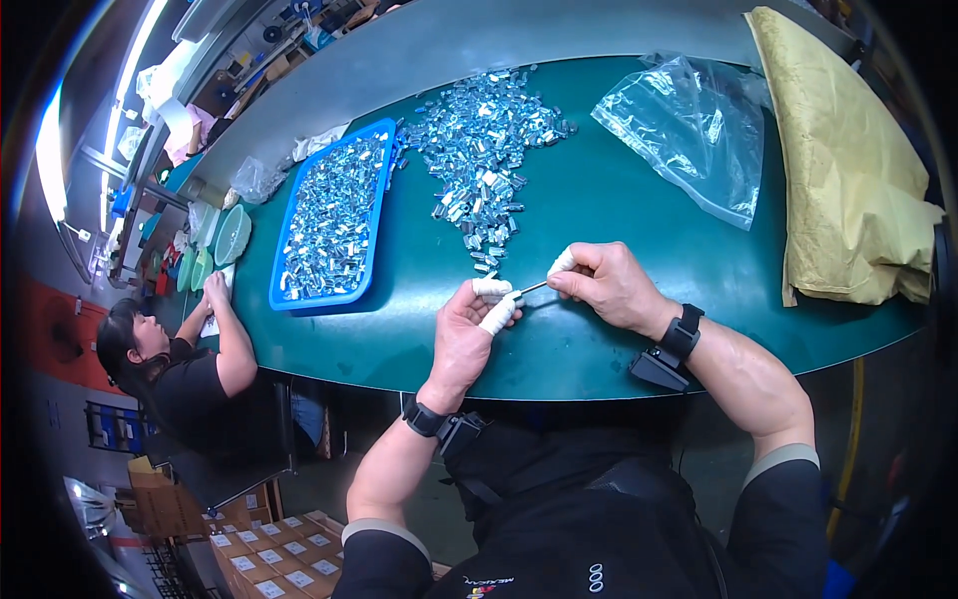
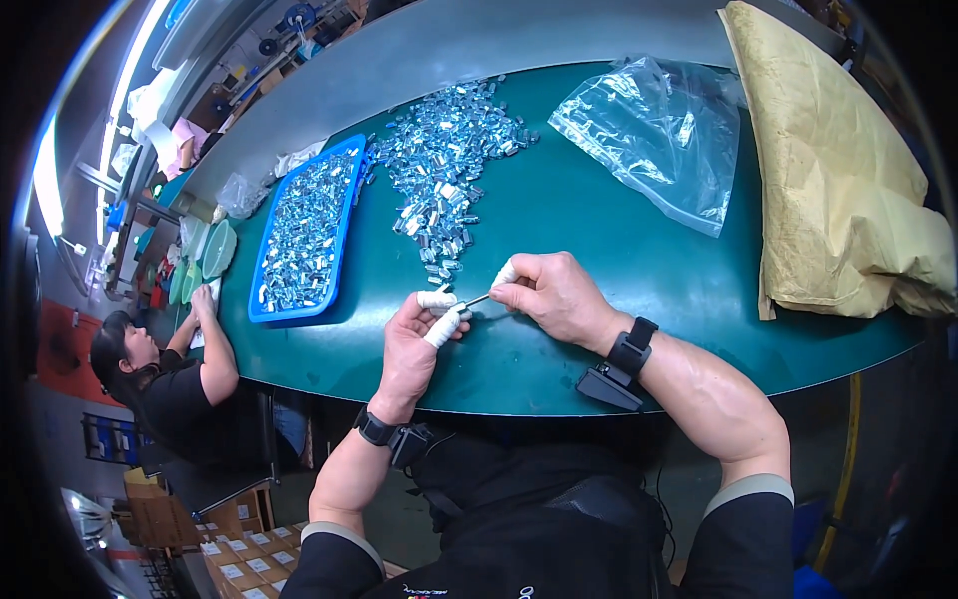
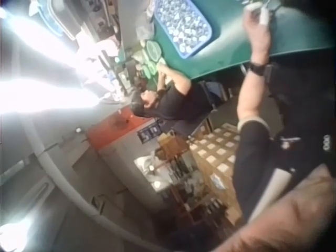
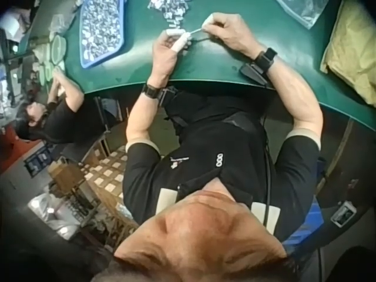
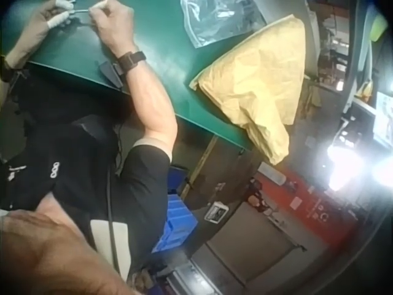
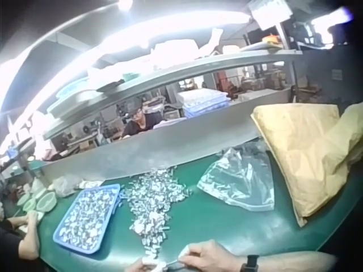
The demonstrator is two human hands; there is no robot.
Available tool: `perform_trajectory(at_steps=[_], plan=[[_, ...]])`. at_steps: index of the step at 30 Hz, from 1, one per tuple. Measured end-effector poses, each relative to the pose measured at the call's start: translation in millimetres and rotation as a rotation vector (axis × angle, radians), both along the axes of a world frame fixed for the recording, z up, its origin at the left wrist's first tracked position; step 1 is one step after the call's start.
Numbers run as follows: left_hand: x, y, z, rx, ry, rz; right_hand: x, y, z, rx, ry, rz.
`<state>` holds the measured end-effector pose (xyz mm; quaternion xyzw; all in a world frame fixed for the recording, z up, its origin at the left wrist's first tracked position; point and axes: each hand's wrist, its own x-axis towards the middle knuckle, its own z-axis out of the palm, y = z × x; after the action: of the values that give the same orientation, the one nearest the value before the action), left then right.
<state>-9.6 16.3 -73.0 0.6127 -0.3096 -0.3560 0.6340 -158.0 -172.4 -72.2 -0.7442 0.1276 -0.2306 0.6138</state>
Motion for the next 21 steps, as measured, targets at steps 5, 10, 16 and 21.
perform_trajectory(at_steps=[5,10,16,21], plan=[[0,1,-4,-0.008,0.008,-0.012,-4,-3,6,0.034,0.160,0.092],[-6,-1,-8,-0.019,-0.022,-0.061,-3,1,10,-0.138,0.217,0.205],[-5,0,-9,0.012,-0.041,-0.061,-1,5,12,-0.223,0.260,0.165],[-4,-1,-7,0.044,-0.044,-0.075,0,7,5,-0.062,0.197,0.108]])
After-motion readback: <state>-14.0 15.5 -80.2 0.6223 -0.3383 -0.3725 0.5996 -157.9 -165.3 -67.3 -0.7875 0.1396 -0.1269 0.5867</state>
